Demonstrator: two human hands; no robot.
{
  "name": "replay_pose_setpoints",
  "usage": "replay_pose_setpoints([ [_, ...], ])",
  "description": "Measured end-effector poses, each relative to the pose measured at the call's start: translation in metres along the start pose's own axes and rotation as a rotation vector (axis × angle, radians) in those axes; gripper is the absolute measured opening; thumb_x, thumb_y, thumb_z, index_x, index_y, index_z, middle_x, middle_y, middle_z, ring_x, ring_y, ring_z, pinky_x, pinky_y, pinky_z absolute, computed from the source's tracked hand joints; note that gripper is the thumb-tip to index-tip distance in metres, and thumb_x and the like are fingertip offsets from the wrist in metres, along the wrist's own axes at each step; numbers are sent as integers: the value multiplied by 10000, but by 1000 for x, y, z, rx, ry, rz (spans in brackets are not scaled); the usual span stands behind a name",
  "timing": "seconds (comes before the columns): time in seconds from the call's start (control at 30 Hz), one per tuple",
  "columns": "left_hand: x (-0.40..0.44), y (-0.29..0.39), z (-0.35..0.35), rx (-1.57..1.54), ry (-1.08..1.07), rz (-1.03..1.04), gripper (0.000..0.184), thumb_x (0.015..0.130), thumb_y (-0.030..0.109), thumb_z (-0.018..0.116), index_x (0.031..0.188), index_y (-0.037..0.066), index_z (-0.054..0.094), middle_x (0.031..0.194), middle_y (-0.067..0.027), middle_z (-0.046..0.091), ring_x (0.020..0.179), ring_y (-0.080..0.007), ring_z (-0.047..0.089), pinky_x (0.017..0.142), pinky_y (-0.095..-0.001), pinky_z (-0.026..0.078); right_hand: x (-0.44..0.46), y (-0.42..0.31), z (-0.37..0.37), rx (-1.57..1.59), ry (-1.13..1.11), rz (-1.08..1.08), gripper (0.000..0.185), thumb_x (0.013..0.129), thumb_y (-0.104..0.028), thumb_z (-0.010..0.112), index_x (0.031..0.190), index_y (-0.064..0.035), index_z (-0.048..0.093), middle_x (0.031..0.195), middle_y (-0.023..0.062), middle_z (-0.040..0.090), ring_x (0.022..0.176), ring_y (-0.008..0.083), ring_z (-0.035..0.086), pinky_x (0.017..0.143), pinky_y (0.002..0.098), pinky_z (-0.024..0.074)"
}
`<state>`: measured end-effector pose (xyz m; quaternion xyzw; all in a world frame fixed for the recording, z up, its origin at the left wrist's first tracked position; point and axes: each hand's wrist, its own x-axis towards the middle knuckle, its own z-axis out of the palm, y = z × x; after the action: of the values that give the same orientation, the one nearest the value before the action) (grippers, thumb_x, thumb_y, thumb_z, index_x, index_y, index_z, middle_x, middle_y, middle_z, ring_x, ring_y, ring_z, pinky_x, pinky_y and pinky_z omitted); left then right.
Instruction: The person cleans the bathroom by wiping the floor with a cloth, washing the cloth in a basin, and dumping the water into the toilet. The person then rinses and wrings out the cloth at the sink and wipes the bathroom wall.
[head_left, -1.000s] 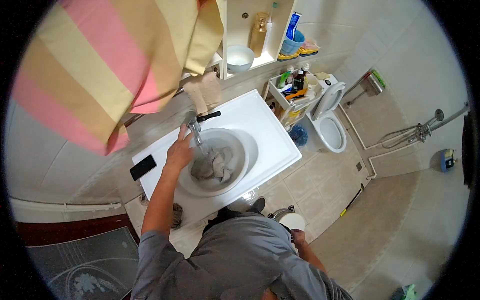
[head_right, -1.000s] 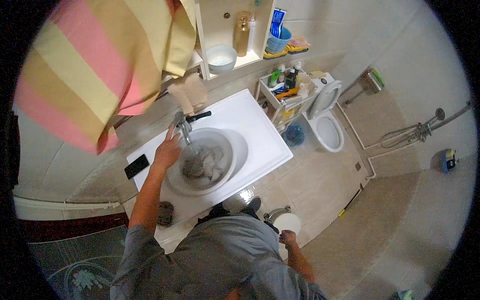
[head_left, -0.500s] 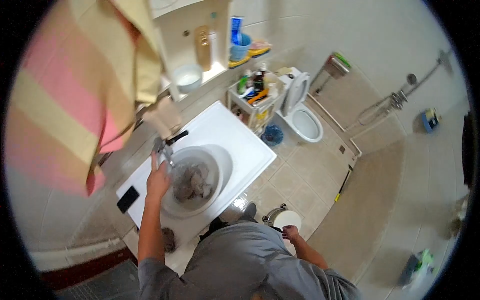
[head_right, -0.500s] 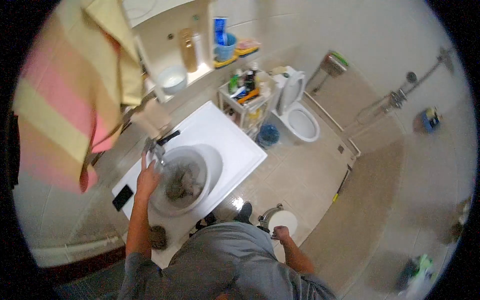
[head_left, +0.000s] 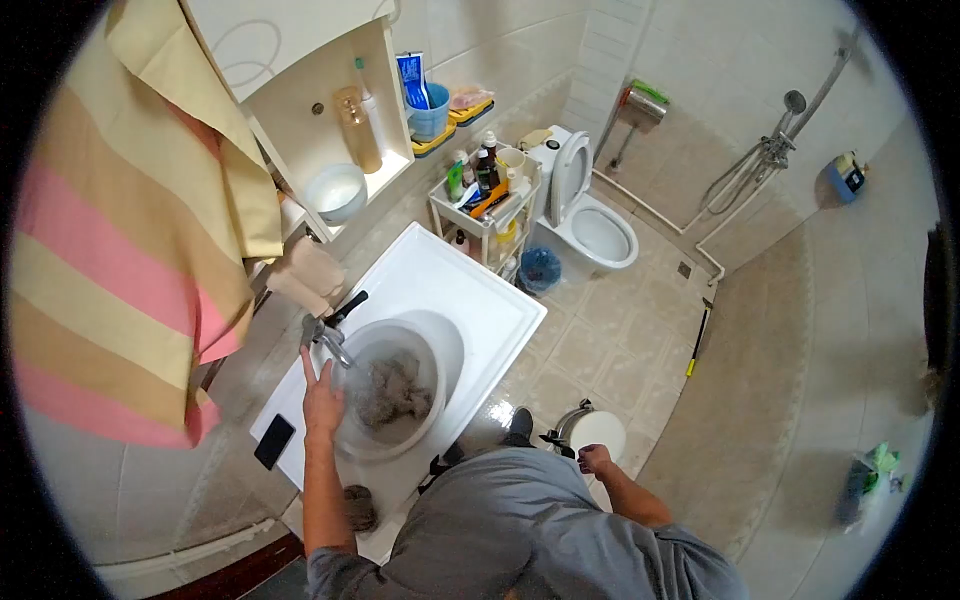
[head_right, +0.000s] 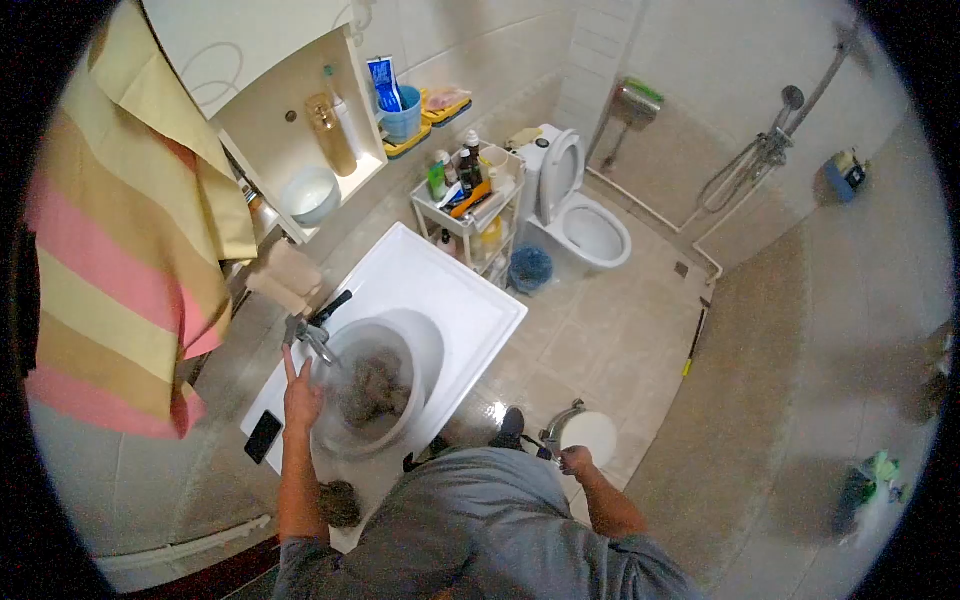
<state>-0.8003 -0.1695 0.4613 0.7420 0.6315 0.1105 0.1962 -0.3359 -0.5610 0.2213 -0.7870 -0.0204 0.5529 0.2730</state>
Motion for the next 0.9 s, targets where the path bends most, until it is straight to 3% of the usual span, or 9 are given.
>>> replay_pose_setpoints([
  [0.17, -2, -8, 5, 58, 57, 75, 563, 775, -17, 672, 1319, 3, 531, 1629, -116, -15, 1120, -376, 609, 855, -409, 543, -4, -2, 0, 27, 10, 56, 143, 899, -72, 593, 967, 41, 648, 743, 129, 629, 533, 212, 573, 457, 353, 503],
  [0.37, -3, -9, 5, 60, 60, 84, 563, 781, 2, 690, 1319, 1, 526, 1623, -143, -22, 1115, -393, 606, 863, -417, 539, 2, 3, -4, -5, -5, -37, 175, 863, -112, 645, 896, 59, 651, 692, 133, 623, 542, 225, 608, 469, 349, 522],
  [0.57, 0, -2, 0, 4, -14, -41, 560, 786, -2, 683, 1325, 12, 530, 1625, -134, -16, 1118, -393, 605, 866, -417, 537, 10, 1, 3, 24, 31, -34, 191, 867, -126, 642, 917, 58, 641, 741, 131, 620, 530, 236, 603, 470, 369, 539],
  [0.67, -2, -1, -2, -2, -12, -17, 559, 788, 16, 679, 1329, 16, 535, 1626, -129, -27, 1125, -383, 607, 882, -419, 532, 6, 2, 0, 3, 4, -5, 193, 923, -149, 610, 1042, -2, 650, 824, 99, 673, 624, 219, 632, 540, 362, 531],
  [0.9, -1, 2, -2, 3, -55, -53, 563, 779, 20, 696, 1320, 1, 542, 1622, -146, -23, 1120, -372, 614, 870, -412, 540, 12, 7, -4, 11, -10, -13, 182, 919, -152, 624, 1024, -8, 663, 800, 82, 670, 618, 197, 625, 533, 350, 524],
])
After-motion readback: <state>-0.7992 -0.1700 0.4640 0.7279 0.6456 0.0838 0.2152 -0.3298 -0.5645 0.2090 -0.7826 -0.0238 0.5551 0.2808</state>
